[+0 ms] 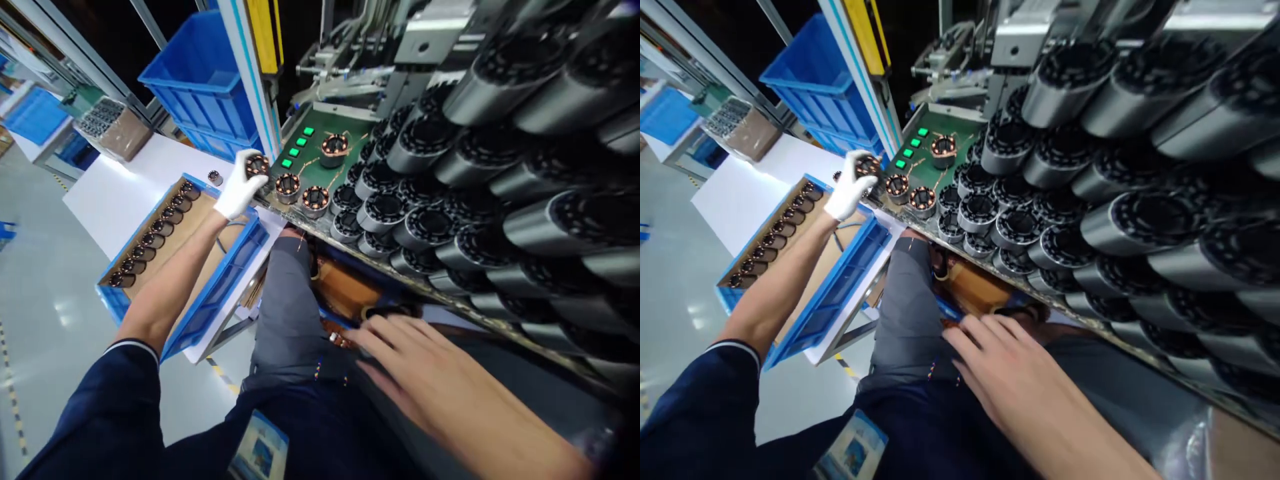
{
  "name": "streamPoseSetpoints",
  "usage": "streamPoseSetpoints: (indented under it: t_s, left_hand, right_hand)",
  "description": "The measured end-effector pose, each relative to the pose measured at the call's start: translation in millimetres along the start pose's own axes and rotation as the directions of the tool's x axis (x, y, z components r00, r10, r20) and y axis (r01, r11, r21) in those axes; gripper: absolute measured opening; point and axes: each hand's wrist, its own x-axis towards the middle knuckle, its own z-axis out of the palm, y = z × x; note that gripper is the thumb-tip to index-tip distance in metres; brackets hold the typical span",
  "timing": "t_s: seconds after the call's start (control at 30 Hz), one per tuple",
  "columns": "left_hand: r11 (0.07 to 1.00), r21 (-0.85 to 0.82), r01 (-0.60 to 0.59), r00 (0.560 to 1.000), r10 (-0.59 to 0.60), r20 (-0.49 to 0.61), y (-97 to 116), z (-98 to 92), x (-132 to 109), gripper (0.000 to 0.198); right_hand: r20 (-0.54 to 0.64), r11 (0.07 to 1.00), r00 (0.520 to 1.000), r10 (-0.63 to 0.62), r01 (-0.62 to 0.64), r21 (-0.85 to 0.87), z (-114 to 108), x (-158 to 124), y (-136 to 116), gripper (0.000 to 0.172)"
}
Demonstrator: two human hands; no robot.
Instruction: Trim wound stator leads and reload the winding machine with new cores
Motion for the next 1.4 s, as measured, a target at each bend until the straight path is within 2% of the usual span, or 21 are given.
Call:
streamPoseSetpoints:
  t_s: [0.1,0.23,0.3,0.37,0.43,0.47,0.53,0.57,0.63,0.7,0.73,0.8,0.87,0.93,1.0,1.07,1.13,1.23,1.3,1.33,1.4]
  left_hand:
    - [0.996,-0.079,0.046,0.993,-0.037,0.115,-3.4,23.6,9.1,0.083]
    - [0.979,-0.157,0.128,0.974,-0.095,0.206,0.7,21.8,12.6,0.091]
    - [0.978,-0.172,0.114,0.987,-0.092,0.133,12.3,15.9,11.0,0.090]
    - [0.972,-0.231,0.035,0.997,-0.049,-0.055,37.2,16.0,-1.2,0.080]
    - [0.951,-0.294,-0.100,0.954,0.007,-0.301,73.1,24.4,-28.7,0.064]
    - [0.942,-0.306,-0.136,0.933,0.018,-0.361,91.9,30.8,-47.5,0.057]
    - [0.950,-0.296,-0.101,0.921,-0.023,-0.389,123.0,44.1,-89.1,0.045]
    - [0.959,-0.270,-0.083,0.933,-0.020,-0.358,133.1,49.5,-108.9,0.044]
    - [0.965,-0.263,0.000,0.947,-0.084,-0.309,141.8,55.4,-140.6,0.043]
    - [0.925,-0.367,0.099,0.942,-0.206,-0.265,141.8,54.5,-159.0,0.053]
    - [0.878,-0.455,0.147,0.937,-0.270,-0.220,141.8,52.3,-163.9,0.063]
    - [0.738,-0.631,0.241,0.945,-0.327,-0.021,146.4,47.3,-167.4,0.085]
    - [0.615,-0.720,0.320,0.947,-0.228,0.226,157.8,47.0,-166.6,0.100]
    - [0.574,-0.730,0.372,0.914,-0.088,0.397,171.5,55.8,-165.8,0.103]
    - [0.544,-0.723,0.426,0.880,-0.062,0.472,182.9,73.3,-167.9,0.098]
    - [0.452,-0.713,0.537,0.833,-0.153,0.531,190.3,94.9,-172.5,0.087]
    - [0.313,-0.679,0.664,0.748,-0.250,0.615,195.4,114.8,-177.0,0.075]
    - [0.201,-0.579,0.790,0.612,-0.289,0.736,203.2,136.1,-178.3,0.058]
    - [0.225,-0.531,0.817,0.576,-0.271,0.771,208.7,146.3,-175.6,0.055]
    - [0.270,-0.523,0.809,0.585,-0.269,0.765,211.0,151.1,-173.9,0.053]
    - [0.437,-0.525,0.730,0.665,-0.277,0.693,214.5,161.2,-171.0,0.049]
  right_hand:
    - [-0.052,0.985,0.999,-0.002,-0.007,-0.170,-37.0,64.8,-1.2,0.013]
    - [-0.208,0.892,0.969,0.134,-0.209,-0.401,-63.2,161.5,27.6,0.020]
    - [-0.269,0.837,0.937,0.225,-0.327,-0.438,-61.4,215.1,53.6,0.021]
    - [-0.247,0.765,0.886,0.391,-0.463,-0.447,-52.8,264.7,81.8,0.015]
    - [-0.195,0.704,0.822,0.535,-0.561,-0.435,-43.7,302.9,108.0,0.009]
    - [-0.174,0.688,0.802,0.571,-0.584,-0.431,-41.1,316.2,119.1,0.011]
    - [-0.168,0.694,0.803,0.572,-0.583,-0.421,-42.2,330.1,135.1,0.025]
    - [-0.177,0.712,0.820,0.544,-0.563,-0.419,-46.2,330.8,138.7,0.035]
    - [-0.206,0.795,0.896,0.394,-0.445,-0.412,-59.2,320.1,134.6,0.050]
    - [-0.237,0.899,0.962,0.138,-0.222,-0.377,-74.0,293.7,112.7,0.045]
    - [-0.252,0.937,0.968,0.005,-0.092,-0.337,-80.1,275.3,95.6,0.035]
    - [-0.219,0.967,0.973,-0.072,0.015,-0.253,-86.9,230.7,53.5,0.024]
    - [-0.060,0.986,0.995,-0.082,0.073,-0.150,-85.1,181.7,10.8,0.021]
    - [0.018,0.995,0.996,-0.091,0.091,-0.034,-74.9,134.9,-21.2,0.018]
    - [-0.030,0.997,0.999,-0.013,0.015,0.076,-59.0,93.3,-37.3,0.011]
    - [-0.114,0.985,0.987,0.112,-0.095,0.144,-39.9,56.7,-40.1,0.028]
    - [-0.192,0.981,0.964,0.183,-0.166,0.102,-20.7,24.3,-36.1,0.051]
    - [-0.329,0.972,0.926,0.185,-0.221,-0.077,0.2,-16.8,-28.1,0.061]
    - [-0.400,0.962,0.895,0.196,-0.254,-0.097,4.3,-38.4,-23.9,0.057]
    - [-0.416,0.962,0.883,0.218,-0.266,-0.059,3.7,-47.1,-22.6,0.053]
    - [-0.393,0.954,0.869,0.300,-0.267,0.137,0.7,-58.3,-22.2,0.040]
